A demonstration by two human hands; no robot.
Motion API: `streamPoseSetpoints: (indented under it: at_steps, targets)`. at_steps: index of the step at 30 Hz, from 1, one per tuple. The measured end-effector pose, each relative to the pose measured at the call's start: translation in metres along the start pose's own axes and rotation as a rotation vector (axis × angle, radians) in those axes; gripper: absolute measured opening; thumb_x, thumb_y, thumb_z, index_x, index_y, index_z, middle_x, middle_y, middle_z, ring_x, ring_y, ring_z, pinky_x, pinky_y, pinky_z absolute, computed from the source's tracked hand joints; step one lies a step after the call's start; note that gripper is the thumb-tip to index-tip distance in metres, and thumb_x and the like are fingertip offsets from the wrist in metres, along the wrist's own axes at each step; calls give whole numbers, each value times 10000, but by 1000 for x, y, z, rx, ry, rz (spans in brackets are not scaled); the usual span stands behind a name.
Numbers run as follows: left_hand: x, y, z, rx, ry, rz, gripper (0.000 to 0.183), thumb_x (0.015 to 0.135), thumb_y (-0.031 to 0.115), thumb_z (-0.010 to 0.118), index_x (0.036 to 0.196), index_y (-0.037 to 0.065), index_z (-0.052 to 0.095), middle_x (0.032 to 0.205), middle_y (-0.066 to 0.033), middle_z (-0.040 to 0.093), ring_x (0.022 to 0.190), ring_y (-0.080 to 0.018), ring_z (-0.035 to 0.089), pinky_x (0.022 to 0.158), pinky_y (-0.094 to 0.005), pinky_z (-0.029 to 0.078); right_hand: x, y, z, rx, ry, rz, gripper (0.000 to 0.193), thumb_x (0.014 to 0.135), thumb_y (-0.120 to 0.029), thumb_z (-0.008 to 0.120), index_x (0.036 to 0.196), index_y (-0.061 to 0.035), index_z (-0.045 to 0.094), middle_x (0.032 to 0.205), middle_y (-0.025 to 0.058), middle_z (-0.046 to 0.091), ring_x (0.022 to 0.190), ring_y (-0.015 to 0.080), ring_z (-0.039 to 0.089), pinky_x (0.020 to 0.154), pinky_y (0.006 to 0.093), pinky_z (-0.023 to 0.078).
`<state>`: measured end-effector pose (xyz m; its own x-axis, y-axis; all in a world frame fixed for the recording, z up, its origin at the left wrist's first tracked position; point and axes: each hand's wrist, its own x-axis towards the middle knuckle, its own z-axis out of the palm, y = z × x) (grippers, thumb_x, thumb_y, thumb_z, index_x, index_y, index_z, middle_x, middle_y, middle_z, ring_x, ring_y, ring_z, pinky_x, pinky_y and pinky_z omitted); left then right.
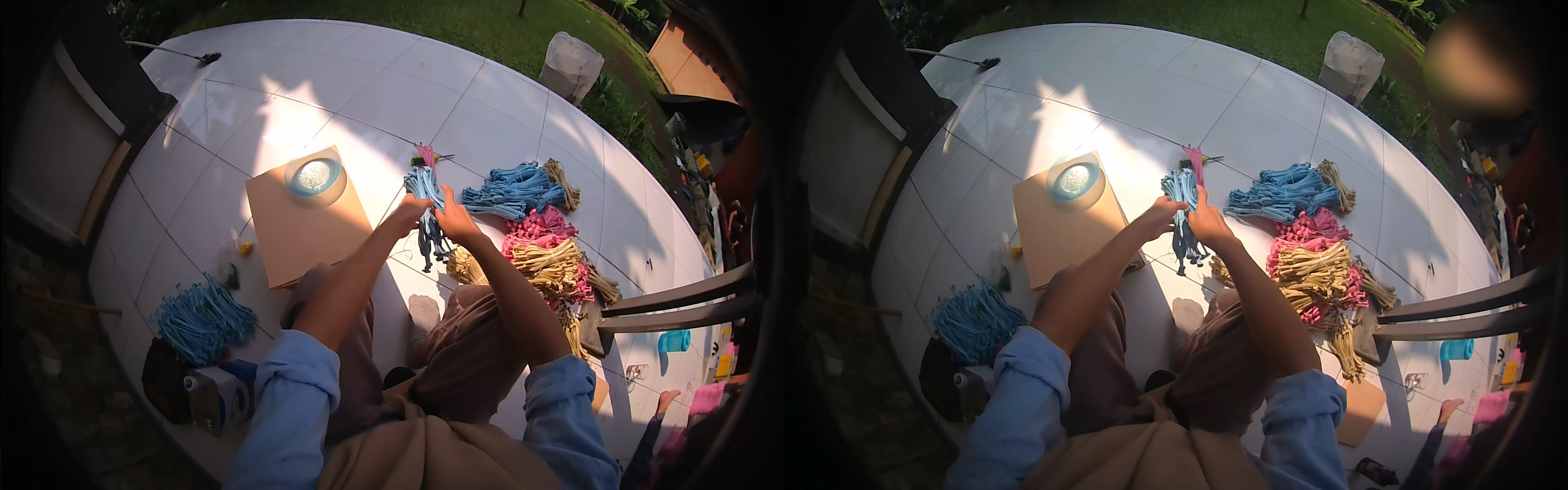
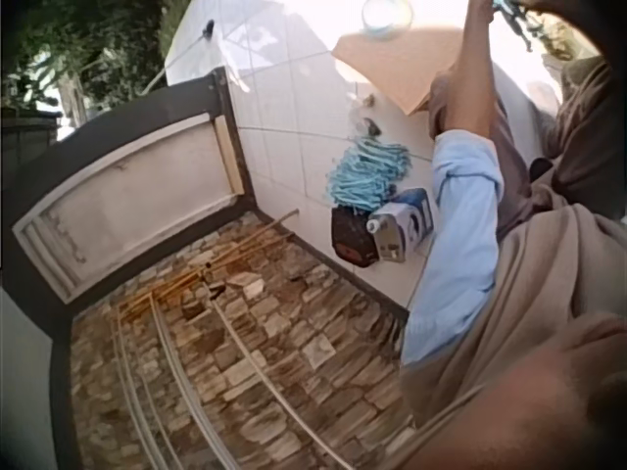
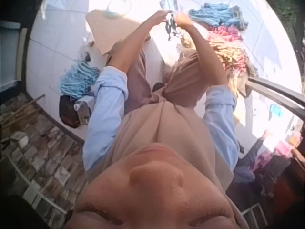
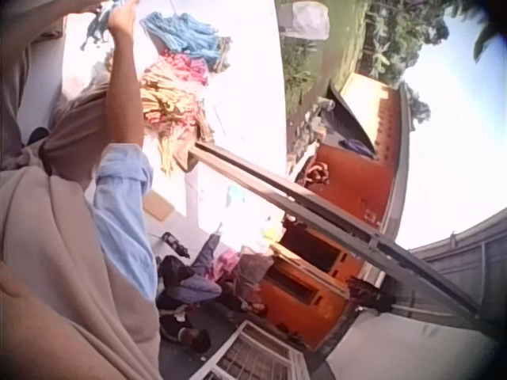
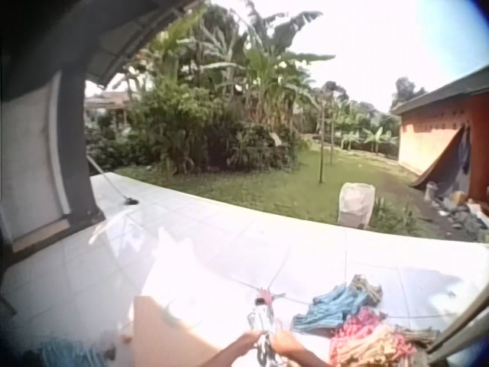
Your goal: The person attaches small yellow flower ornaments to blue shoe straps by hand and then gathers several completed straps into a bundle.
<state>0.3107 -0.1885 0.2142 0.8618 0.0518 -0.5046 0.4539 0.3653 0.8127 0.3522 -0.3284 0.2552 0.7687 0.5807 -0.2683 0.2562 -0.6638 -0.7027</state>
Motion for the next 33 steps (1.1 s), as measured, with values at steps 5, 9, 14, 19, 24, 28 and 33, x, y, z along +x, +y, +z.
streamPoseSetpoints:
  at_steps: [5, 9, 14, 19, 24, 28, 33]
  targets:
    - [14, 2, 6, 173, 180, -131, 483, 816, 215, 586, 1208, 49, 358, 1130, -119, 455, 1064, -266, 469, 859, -418, 394, 28, 37, 19, -187, 59, -161, 561, 853, -209, 501, 1302, -28, 217, 959, 317, 554, 924, 467, 533, 804, 488, 410]
    - [11, 11, -4, 219, 174, -128, 457, 852, 240, 530, 1250, 49, 411, 1292, -170, 374, 1190, -325, 374, 920, -514, 348, 37, 38, 30, -385, 10, -161, 522, 830, -199, 544, 1263, -28, 306, 1005, 244, 573, 944, 408, 550, 790, 460, 435]
    - [11, 29, 9, 274, 215, -128, 408, 853, 187, 491, 1243, 80, 443, 1244, -139, 437, 1074, -278, 467, 859, -455, 419, 46, 48, 17, -117, 35, -161, 468, 775, -174, 620, 1176, -49, 414, 878, 231, 609, 833, 344, 606, 717, 405, 459]
    - [10, 27, 6, 933, 94, 247, 438, 746, 68, 529, 1181, 89, 488, 1027, -135, 534, 831, -173, 576, 703, -281, 474, 37, 6, -9, 373, -92, 138, 475, 825, -178, 537, 1239, -43, 347, 815, 89, 555, 691, 139, 575, 598, 245, 458]
    - [-7, 39, 15, 917, 86, 381, 400, 685, 105, 652, 1065, 65, 534, 926, -143, 540, 934, -312, 551, 816, -383, 456, 31, 6, -33, 775, -180, 189, 616, 855, -196, 515, 1361, -55, 193, 1037, 89, 471, 824, 101, 488, 724, 224, 428]
    - [-11, 50, 15, 856, 190, 640, 324, 668, 48, 656, 969, 66, 540, 901, -137, 542, 839, -304, 570, 731, -388, 472, 25, -5, -40, 697, -224, 62, 658, 891, -401, 475, 1368, -47, 193, 1150, 148, 489, 941, 198, 521, 865, 323, 388]
    - [-25, 68, 22, 1030, 431, 840, 198, 755, 122, 650, 913, 52, 552, 802, -84, 572, 713, -223, 599, 638, -334, 479, 11, -33, -61, 128, -63, -197, 611, 832, -430, 569, 1287, -68, 382, 1021, 200, 569, 889, 267, 551, 822, 353, 421]
